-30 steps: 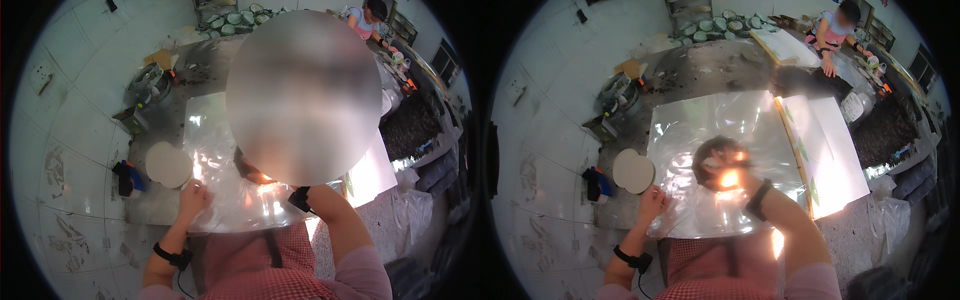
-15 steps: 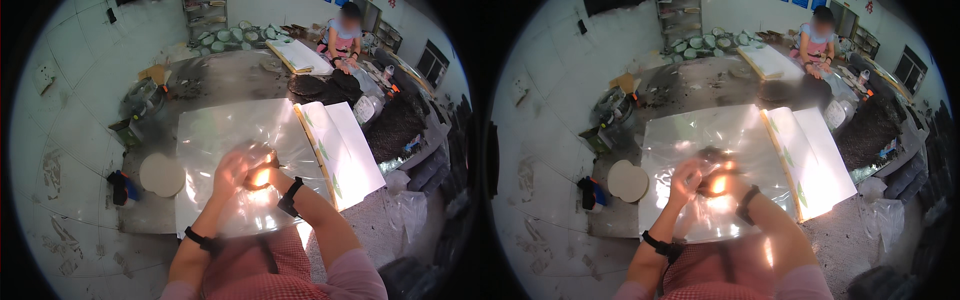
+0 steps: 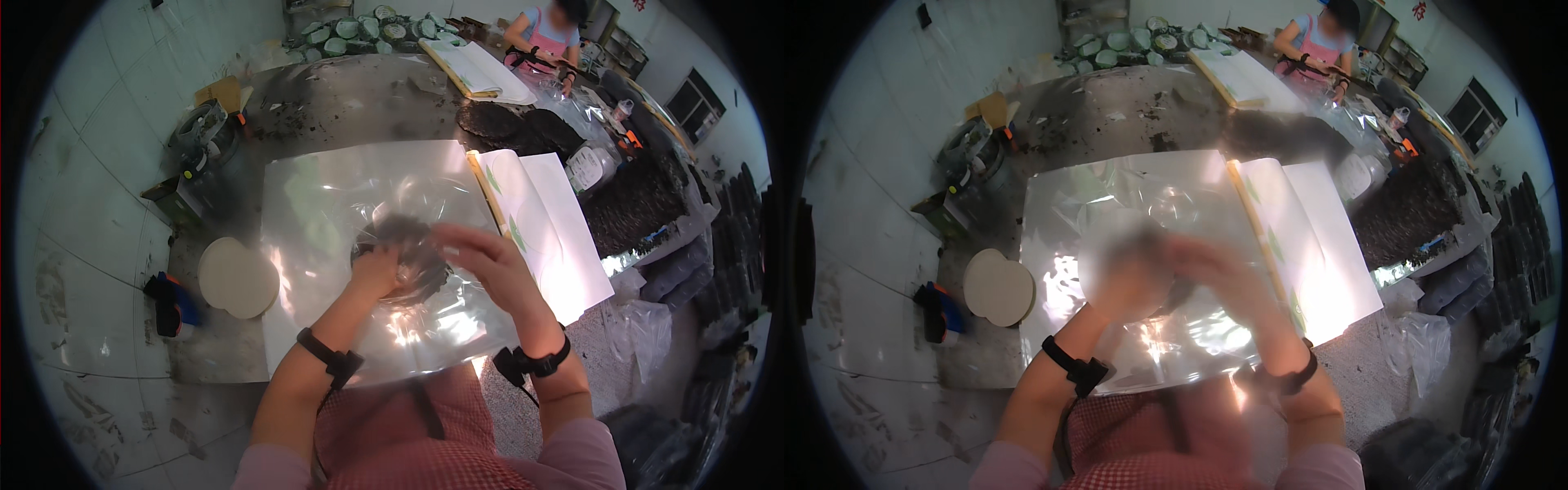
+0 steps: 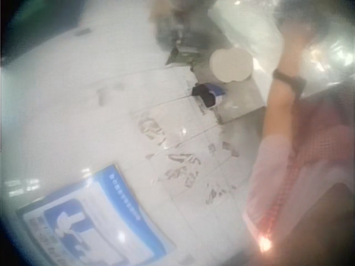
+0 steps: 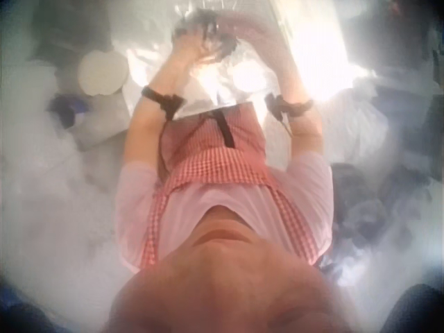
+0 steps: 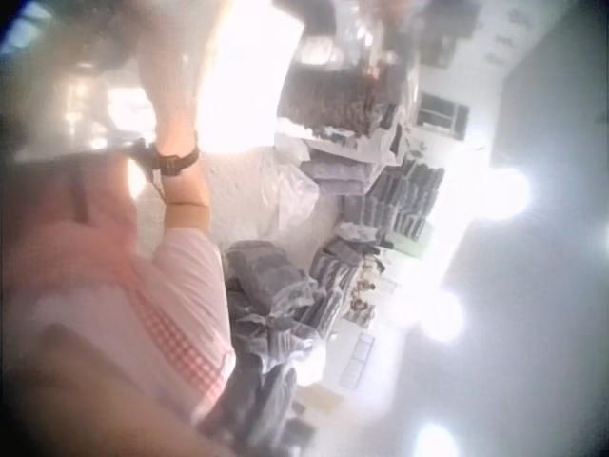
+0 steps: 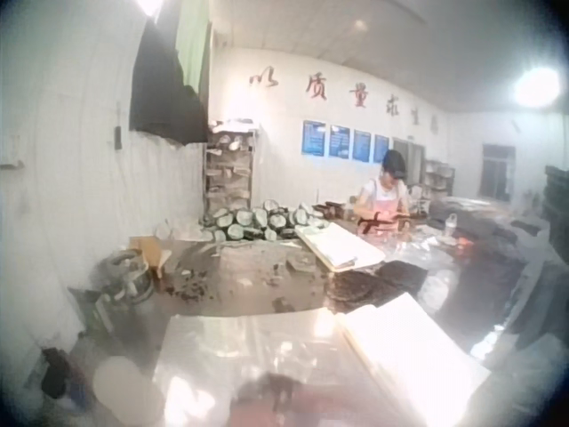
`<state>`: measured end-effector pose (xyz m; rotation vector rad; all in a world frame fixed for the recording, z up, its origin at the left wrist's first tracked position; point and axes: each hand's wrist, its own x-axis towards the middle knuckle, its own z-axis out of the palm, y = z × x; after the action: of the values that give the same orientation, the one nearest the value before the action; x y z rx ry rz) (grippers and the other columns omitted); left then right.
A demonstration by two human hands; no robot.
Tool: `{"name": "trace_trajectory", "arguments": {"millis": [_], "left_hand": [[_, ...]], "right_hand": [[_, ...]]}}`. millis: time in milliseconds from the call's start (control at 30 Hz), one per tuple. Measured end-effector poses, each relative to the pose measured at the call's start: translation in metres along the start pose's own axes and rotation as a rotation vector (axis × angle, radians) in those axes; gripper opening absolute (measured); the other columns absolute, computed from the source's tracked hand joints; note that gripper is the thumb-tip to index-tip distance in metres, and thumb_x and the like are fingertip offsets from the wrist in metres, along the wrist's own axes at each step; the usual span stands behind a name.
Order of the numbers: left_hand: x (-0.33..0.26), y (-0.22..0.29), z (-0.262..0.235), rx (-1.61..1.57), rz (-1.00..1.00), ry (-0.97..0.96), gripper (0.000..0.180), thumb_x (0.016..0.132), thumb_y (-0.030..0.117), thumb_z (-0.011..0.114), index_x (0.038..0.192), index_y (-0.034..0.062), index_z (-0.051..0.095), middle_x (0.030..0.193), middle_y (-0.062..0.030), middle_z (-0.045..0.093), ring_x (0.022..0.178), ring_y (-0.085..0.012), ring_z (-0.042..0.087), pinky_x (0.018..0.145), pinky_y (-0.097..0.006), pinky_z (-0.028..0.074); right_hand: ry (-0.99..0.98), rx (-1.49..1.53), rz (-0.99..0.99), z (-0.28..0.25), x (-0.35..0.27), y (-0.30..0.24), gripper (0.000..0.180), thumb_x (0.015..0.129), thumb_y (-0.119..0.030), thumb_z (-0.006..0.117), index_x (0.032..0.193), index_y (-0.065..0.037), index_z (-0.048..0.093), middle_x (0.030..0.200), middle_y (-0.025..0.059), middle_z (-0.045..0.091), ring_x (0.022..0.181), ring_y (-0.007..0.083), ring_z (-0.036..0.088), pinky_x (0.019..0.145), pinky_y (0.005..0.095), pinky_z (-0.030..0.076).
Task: The person processes black fibrous material, possibly fat choy, by placing a circular metal ring on a surface, arranging the fibers inside, and pressing them down firmly with a plastic sheet and their hands.
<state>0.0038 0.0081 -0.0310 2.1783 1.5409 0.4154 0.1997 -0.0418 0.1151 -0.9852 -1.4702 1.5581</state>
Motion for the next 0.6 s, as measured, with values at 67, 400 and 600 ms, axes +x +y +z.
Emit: {"name": "trace_trajectory", "arguments": {"millis": [67, 400, 600], "left_hand": [[0.004, -0.002, 0.008, 0.087, -0.022, -0.022, 0.06, 0.073, 0.039, 0.071, 0.12, 0.0087, 0.048, 0.114, -0.0182, 0.055, 0.094, -0.0346, 0.062, 0.076, -0.043, 0.051], [0.014, 0.002, 0.01, 0.19, -0.012, -0.161, 0.058, 0.078, 0.034, 0.063, 0.126, 0.0066, 0.047, 0.122, -0.0207, 0.053, 0.099, -0.0354, 0.061, 0.079, -0.042, 0.051], [0.029, -0.036, 0.003, -1.037, -0.09, -0.142, 0.038, 0.079, 0.009, 0.057, 0.116, 0.0075, 0.059, 0.116, -0.0185, 0.058, 0.107, -0.0326, 0.057, 0.089, -0.04, 0.046]], "right_hand": [[-0.493, -0.268, 0.13, 0.028, -0.054, -0.001, 0.031, 0.093, -0.019, 0.054, 0.119, -0.003, 0.06, 0.105, 0.0098, 0.068, 0.098, 0.0227, 0.065, 0.099, 0.0353, 0.042], [0.116, -0.94, -0.304, 0.003, 0.0, 0.103, 0.049, 0.076, -0.039, 0.071, 0.113, -0.007, 0.062, 0.124, 0.0163, 0.055, 0.117, 0.0326, 0.052, 0.101, 0.0434, 0.038], [-0.16, -1.07, -0.146, -0.001, 0.09, 0.161, 0.038, 0.078, -0.043, 0.06, 0.099, -0.012, 0.069, 0.106, 0.0089, 0.066, 0.097, 0.0242, 0.062, 0.084, 0.0357, 0.048]]}}
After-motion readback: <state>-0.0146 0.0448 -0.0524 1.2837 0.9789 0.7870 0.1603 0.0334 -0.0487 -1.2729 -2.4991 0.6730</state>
